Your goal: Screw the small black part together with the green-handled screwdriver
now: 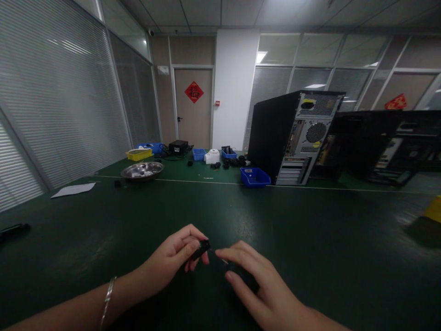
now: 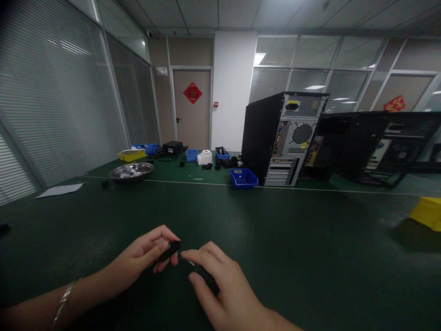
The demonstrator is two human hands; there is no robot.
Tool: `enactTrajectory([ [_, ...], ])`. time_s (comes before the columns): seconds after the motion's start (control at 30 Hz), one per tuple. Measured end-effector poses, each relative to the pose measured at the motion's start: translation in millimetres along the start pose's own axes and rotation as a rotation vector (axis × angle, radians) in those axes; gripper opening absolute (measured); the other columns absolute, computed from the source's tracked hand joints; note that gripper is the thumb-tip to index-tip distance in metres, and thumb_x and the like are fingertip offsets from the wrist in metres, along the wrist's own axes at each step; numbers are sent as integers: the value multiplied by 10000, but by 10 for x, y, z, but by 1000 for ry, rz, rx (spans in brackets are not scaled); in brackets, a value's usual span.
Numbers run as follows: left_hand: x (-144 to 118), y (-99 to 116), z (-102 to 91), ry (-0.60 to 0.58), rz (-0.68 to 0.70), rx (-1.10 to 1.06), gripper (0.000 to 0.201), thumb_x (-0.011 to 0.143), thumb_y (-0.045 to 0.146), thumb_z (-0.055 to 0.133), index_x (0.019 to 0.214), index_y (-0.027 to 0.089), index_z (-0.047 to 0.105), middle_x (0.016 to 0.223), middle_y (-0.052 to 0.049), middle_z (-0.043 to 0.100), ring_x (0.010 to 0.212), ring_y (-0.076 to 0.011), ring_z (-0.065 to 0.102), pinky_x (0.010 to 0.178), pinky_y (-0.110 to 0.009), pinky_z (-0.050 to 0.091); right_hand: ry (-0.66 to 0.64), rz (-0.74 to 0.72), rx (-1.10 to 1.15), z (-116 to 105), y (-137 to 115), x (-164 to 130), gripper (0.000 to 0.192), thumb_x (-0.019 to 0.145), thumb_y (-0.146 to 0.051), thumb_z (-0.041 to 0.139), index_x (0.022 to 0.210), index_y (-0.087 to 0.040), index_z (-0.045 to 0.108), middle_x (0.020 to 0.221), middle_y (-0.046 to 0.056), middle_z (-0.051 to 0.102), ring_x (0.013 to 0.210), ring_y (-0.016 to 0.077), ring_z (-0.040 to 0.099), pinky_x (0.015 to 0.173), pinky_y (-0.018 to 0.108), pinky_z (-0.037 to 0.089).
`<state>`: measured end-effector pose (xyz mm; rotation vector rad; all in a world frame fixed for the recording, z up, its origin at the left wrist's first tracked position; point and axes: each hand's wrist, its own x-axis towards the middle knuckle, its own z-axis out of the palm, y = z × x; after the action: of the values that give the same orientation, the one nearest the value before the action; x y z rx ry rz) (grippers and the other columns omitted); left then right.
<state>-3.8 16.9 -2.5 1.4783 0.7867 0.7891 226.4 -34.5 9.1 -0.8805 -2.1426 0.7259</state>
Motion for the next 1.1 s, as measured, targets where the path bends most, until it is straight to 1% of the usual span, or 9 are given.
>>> enactTrajectory([
  [0.07, -13, 9, 20, 7, 12, 61, 291, 905, 422, 536, 993, 161, 629, 818, -38, 657, 621, -137, 531, 567, -252, 401, -17, 8, 19, 4, 8, 16, 351, 942, -119, 491, 1251, -266, 567, 1057, 56, 607, 949, 177, 612, 834, 288, 501],
  [0.17, -28, 22, 19, 38, 8, 174, 294, 902, 404, 539, 984, 170, 698, 779, -17, 617, 639, -143, 531, 582, -252, 403, -15, 23, 5, 15, 27, 23, 356, 928, -114, 517, 1247, -255, 588, 1027, 59, 605, 921, 176, 618, 814, 292, 507],
  [0.27, -49, 38, 8, 27, 11, 247, 309, 917, 392, 513, 982, 188, 735, 809, -28, 631, 671, -151, 531, 615, -259, 407, -21, 29, -4, 21, 42, 12, 358, 922, -119, 529, 1247, -254, 595, 1023, 60, 603, 911, 176, 617, 797, 293, 509],
  [0.33, -62, 52, 8, 2, 31, 231, 292, 909, 379, 529, 999, 199, 740, 865, -37, 643, 710, -159, 545, 653, -269, 419, -26, 30, -3, 19, 46, 4, 358, 921, -119, 532, 1247, -252, 597, 1022, 61, 604, 903, 174, 618, 789, 292, 510],
  [0.43, -70, 71, 23, -23, 57, 125, 231, 848, 320, 629, 1026, 221, 736, 936, -41, 648, 859, -197, 592, 765, -296, 443, -14, 34, -3, 11, 41, 0, 356, 920, -116, 529, 1245, -244, 601, 1016, 62, 605, 898, 174, 619, 787, 291, 510],
  [0.53, -71, 88, 44, -8, 52, 102, 216, 822, 272, 663, 1018, 228, 741, 957, -50, 655, 951, -230, 611, 829, -322, 453, -5, 43, 1, 8, 35, 8, 351, 922, -122, 529, 1242, -245, 605, 1019, 61, 607, 899, 174, 619, 786, 287, 510],
  [0.7, -91, 103, 52, 11, 155, 386, 222, 861, 293, 638, 1055, 251, 737, 964, -66, 685, 920, -229, 629, 814, -317, 465, -14, 48, 8, 17, 42, 16, 343, 907, -114, 540, 1218, -232, 625, 999, 64, 617, 890, 178, 624, 781, 294, 510],
  [0.77, -103, 104, 49, 8, 179, 433, 225, 873, 290, 630, 1072, 268, 732, 966, -61, 695, 913, -220, 634, 814, -306, 465, -13, 43, 27, 21, 50, 15, 335, 903, -114, 545, 1206, -224, 634, 988, 66, 624, 888, 181, 627, 780, 297, 509],
  [1.1, -86, 89, 41, -34, 134, 239, 192, 850, 265, 650, 1010, 243, 755, 948, -61, 676, 890, -208, 620, 780, -285, 466, 1, 28, 116, 2, 33, 33, 318, 898, -115, 552, 1182, -209, 659, 956, 74, 654, 867, 182, 640, 764, 305, 503],
])
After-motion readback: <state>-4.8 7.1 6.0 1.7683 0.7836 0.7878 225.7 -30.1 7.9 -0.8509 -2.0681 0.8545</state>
